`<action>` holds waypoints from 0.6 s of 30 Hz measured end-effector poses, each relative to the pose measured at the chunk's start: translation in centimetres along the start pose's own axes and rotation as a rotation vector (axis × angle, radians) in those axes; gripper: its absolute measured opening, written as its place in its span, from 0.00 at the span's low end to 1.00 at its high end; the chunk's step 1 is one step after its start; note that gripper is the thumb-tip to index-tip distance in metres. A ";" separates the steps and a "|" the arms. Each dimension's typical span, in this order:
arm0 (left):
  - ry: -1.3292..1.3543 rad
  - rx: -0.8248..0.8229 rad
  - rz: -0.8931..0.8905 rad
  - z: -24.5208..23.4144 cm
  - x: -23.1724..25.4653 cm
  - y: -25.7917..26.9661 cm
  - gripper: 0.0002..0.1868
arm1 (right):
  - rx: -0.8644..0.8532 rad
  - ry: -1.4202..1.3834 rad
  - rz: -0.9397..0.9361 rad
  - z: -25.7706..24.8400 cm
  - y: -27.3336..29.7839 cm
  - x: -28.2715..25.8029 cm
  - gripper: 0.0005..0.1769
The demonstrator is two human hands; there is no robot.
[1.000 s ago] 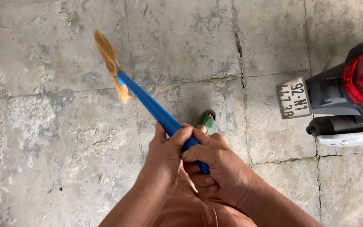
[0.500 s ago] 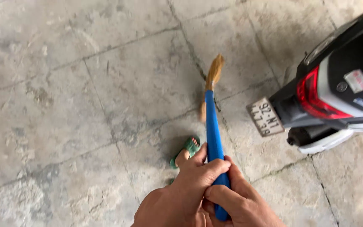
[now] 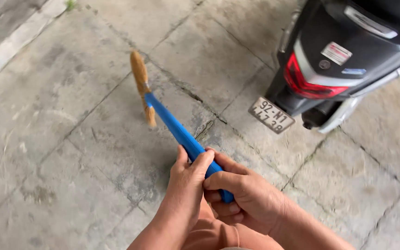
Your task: Sweeping the concrete floor of a garage area using a small broom.
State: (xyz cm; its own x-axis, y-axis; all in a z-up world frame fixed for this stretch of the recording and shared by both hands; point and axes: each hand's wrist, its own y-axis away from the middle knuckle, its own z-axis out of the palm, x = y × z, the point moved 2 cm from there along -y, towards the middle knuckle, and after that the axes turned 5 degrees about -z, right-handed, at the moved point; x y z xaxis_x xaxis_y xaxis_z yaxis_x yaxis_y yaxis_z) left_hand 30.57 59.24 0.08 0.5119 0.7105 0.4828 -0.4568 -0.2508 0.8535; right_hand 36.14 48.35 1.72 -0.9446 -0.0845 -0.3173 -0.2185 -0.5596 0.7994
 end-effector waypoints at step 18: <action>-1.131 -0.611 -0.533 4.6 -3.5 -4.4 0.12 | 0.583 -0.979 -0.373 -0.2 1.9 11.5 0.10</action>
State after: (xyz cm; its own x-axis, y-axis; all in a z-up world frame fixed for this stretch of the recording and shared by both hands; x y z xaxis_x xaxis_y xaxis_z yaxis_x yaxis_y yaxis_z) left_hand 34.16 54.82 -4.41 0.8929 -0.3563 0.2752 -0.1147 0.4109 0.9044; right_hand 24.87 46.13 -0.51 -0.5299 0.8078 -0.2580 -0.3575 0.0631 0.9318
